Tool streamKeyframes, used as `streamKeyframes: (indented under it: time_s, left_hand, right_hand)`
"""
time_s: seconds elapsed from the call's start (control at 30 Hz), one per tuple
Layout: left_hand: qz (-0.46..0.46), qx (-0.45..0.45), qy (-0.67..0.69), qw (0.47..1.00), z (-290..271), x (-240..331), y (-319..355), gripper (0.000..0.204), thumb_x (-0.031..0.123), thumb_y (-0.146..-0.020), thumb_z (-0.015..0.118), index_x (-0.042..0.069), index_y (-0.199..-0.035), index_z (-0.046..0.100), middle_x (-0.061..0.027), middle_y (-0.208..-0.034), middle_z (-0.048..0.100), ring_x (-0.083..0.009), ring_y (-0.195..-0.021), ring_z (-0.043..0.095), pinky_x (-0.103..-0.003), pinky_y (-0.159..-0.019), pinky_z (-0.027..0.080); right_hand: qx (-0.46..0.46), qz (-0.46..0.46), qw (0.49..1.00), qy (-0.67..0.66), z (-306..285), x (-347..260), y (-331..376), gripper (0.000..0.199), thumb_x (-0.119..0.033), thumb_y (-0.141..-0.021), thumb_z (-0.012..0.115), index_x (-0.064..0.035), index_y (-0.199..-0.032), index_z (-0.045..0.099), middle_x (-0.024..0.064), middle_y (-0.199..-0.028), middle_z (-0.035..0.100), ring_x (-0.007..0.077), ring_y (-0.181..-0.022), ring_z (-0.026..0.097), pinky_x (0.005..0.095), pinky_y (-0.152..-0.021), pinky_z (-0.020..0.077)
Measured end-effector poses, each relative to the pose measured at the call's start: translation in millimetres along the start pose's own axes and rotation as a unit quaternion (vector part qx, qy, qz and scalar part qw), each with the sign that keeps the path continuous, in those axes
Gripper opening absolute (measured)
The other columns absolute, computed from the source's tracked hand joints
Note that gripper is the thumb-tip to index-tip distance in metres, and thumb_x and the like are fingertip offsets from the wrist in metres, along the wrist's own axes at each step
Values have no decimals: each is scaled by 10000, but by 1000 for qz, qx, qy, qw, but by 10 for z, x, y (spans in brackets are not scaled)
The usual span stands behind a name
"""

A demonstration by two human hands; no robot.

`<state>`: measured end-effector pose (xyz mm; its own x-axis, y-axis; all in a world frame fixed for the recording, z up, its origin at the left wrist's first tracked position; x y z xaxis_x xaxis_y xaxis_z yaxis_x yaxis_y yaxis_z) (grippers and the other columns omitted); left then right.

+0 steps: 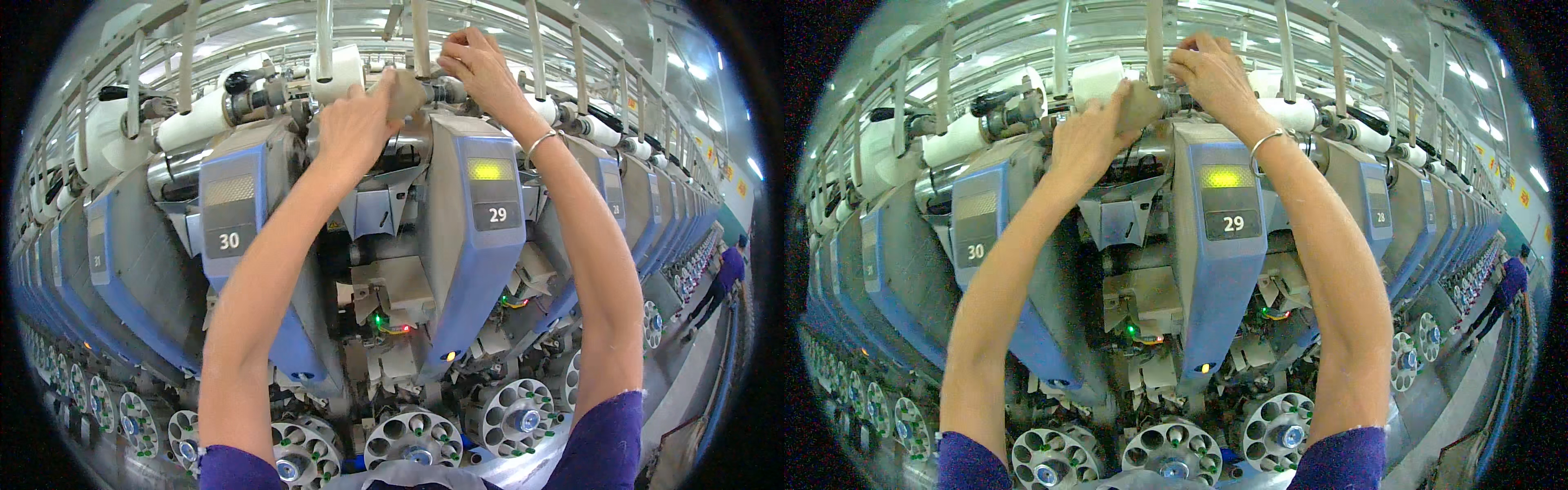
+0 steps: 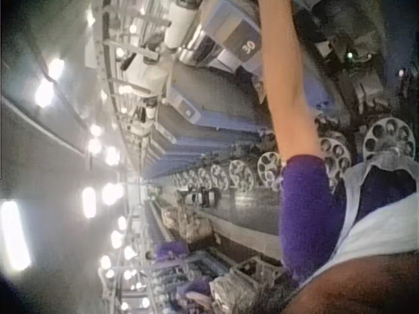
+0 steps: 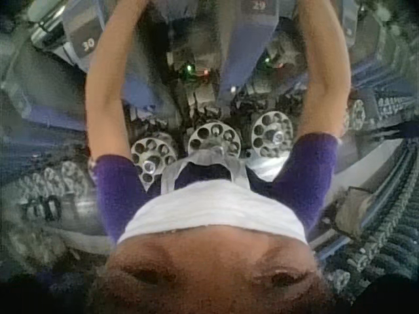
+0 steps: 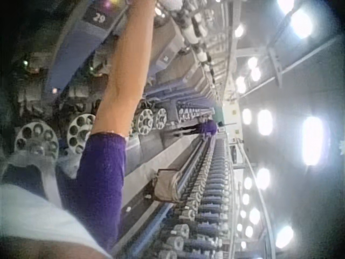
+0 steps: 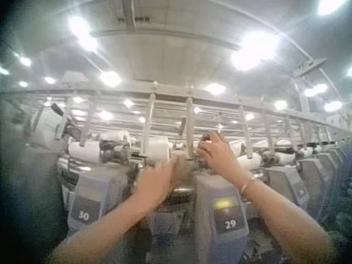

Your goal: The person loads white thread spools with green ends into slots on spinning textile machines. They retrieve spools from sacks and a basket, place them into machine holders, and occasionally adjust machine components. The person walks along the machine rows to service multiple units.

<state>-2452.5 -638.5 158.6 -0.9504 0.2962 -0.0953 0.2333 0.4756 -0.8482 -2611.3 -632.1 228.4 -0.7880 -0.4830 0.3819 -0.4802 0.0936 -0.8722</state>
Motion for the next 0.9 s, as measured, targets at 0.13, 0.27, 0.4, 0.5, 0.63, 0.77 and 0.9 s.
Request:
streamKeyframes:
  time_s: [0.13, 0.27, 0.4, 0.5, 0.63, 0.77, 0.9]
  left_hand:
    - [-55, 127, 270, 953, -557, -76, 629, 869, 209, -762, 741, 209, -1466, 232, -227, -1250, 524, -365, -1030, 605, -432, -850, 509]
    - [-105, 114, 465, 871, -514, -46, 1001, 894, 222, -774, 739, 149, -1478, 192, -190, -1328, 464, -297, -1158, 522, -399, -972, 432]
    - [-105, 144, 596, 783, -460, 29, 1136, 841, 355, -818, 698, 146, -1471, 211, -185, -1312, 481, -273, -1127, 540, -371, -971, 421]
    - [-63, 174, 591, 785, -547, 104, 1183, 823, 362, -814, 703, 140, -1459, 244, -176, -1315, 487, -269, -1123, 546, -372, -953, 434]
    - [-61, 145, 509, 846, -575, 227, 1214, 783, 344, -810, 707, 121, -1438, 295, -188, -1267, 530, -305, -1082, 585, -384, -910, 471]
    - [-61, 122, 484, 864, -541, 347, 1252, 749, 270, -810, 710, 101, -1427, 320, -191, -1255, 548, -327, -1078, 596, -394, -900, 485]
    - [-50, 107, 538, 834, -516, 446, 1303, 752, 192, -801, 720, 91, -1428, 315, -181, -1304, 520, -311, -1139, 562, -388, -940, 460]
  right_hand:
    - [0, 45, 960, -277, -442, -223, -295, 288, -330, -910, 583, -60, -859, 669, 114, -1043, 565, 289, -1059, 513, 386, -932, 405]
    - [-68, 22, 939, -336, -885, -617, -517, 299, -340, -924, 578, -60, -851, 652, 59, -1064, 542, 175, -1006, 524, 318, -910, 414]
    - [-90, 51, 934, -342, -1103, -814, -561, 328, -352, -944, 558, -61, -800, 604, 34, -1202, 520, 130, -1051, 511, 297, -963, 393]
    - [-65, 77, 940, -326, -1159, -785, -534, 307, -362, -939, 566, -71, -870, 637, 13, -1121, 553, 120, -1043, 512, 290, -972, 379]
    - [-82, 136, 897, -412, -1052, -726, -438, 299, -361, -939, 572, -87, -1033, 645, -21, -981, 585, 104, -1006, 516, 277, -966, 365]
    - [-58, 129, 864, -484, -979, -860, -340, 307, -377, -928, 575, -79, -913, 646, 0, -871, 586, 120, -899, 504, 288, -851, 373]
    - [-52, 154, 848, -504, -830, -932, -232, 326, -377, -911, 596, -75, -810, 668, 3, -813, 577, 113, -831, 486, 276, -780, 376]
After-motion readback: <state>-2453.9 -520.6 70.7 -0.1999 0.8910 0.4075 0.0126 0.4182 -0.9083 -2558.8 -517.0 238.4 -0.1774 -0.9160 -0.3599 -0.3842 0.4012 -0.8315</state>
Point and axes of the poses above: each hand's wrist, its own y-axis away from the middle knuckle, its own z-axis out of the palm, x = y × z, the point moved 7 cm from there along -y, towards the middle knuckle
